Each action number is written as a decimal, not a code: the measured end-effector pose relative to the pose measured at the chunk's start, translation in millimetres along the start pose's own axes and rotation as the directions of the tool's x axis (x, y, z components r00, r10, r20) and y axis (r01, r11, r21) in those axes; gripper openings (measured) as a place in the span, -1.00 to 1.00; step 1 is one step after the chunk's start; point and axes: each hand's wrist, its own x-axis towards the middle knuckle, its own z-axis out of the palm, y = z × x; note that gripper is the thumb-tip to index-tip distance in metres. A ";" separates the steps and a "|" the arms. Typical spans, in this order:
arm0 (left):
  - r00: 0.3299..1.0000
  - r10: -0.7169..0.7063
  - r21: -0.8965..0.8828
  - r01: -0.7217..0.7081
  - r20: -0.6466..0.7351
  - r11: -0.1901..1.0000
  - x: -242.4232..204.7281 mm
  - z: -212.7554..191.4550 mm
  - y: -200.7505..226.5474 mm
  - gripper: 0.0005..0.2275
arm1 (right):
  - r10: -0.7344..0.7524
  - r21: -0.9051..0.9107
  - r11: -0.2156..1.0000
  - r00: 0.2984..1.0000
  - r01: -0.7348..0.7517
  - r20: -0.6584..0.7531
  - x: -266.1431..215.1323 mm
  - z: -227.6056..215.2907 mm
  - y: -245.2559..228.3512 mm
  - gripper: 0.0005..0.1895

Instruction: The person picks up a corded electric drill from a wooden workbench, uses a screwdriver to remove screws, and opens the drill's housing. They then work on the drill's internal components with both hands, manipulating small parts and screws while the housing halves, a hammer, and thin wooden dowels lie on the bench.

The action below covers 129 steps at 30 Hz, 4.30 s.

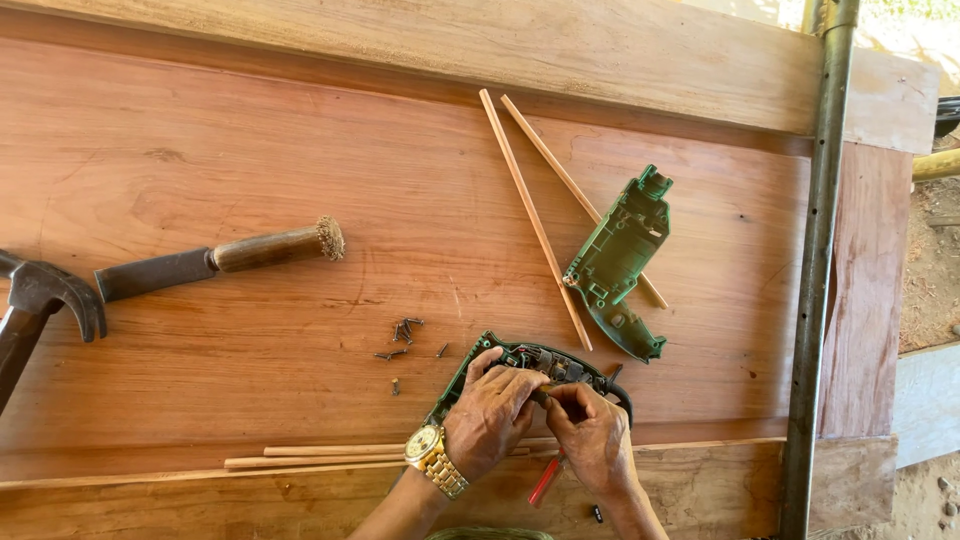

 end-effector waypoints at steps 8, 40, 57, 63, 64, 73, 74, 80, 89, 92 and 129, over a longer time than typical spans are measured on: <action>0.999 -0.027 0.022 0.028 -0.027 0.999 -2.2 -2.2 -4.7 -0.68 | 0.075 0.053 0.996 0.996 -0.077 0.041 12.7 -4.4 28.4 -0.87; 0.976 -0.088 0.049 0.100 -0.197 0.994 -13.7 -24.0 -8.7 -0.77 | 0.066 0.813 0.437 0.916 -0.384 0.397 0.6 -1.2 36.0 -0.89; 0.963 -0.237 -0.089 0.227 -0.128 0.970 -29.5 -31.1 38.5 -0.84 | 0.028 0.417 0.900 0.973 -0.124 0.229 -21.6 -3.4 28.7 -0.84; 0.940 -0.329 -0.163 0.312 -0.089 0.936 -44.1 -31.3 39.2 -0.88 | 0.035 0.436 0.885 0.958 -0.162 0.284 -36.4 -9.5 21.5 -0.79; 0.938 -0.338 -0.161 0.323 -0.073 0.932 -46.9 -31.8 41.2 -0.88 | 0.030 0.430 0.888 0.955 -0.161 0.294 -39.8 -9.5 23.4 -0.79; 0.951 -0.309 -0.272 0.297 -0.003 0.915 -63.9 -17.5 47.1 -0.88 | -0.006 0.576 0.800 0.958 -0.168 0.288 -60.6 -7.5 37.3 -0.78; 0.952 -0.306 -0.273 0.294 -0.002 0.916 -66.8 -15.5 47.2 -0.88 | -0.006 0.577 0.800 0.959 -0.166 0.285 -63.1 -7.1 38.8 -0.78; 0.819 -0.500 -0.555 0.564 0.282 0.611 -78.6 0.1 47.2 -0.82 | -0.075 0.574 0.816 0.973 -0.065 0.217 -77.6 -3.8 45.5 -0.82; 0.782 -0.436 -0.757 0.589 0.446 0.282 -91.5 24.1 36.1 -0.76 | -0.080 0.371 0.928 0.989 0.028 0.124 -92.9 -10.3 21.3 -0.87; 0.791 -0.409 -0.777 0.577 0.455 0.251 -91.7 22.2 36.8 -0.77 | -0.093 0.364 0.931 0.986 0.037 0.136 -92.4 -7.8 24.5 -0.88; 0.735 -0.482 -0.774 0.611 0.477 0.167 -131.1 -2.8 67.9 -0.76 | -0.156 0.437 0.898 0.967 0.054 0.200 -127.0 4.7 50.3 -0.86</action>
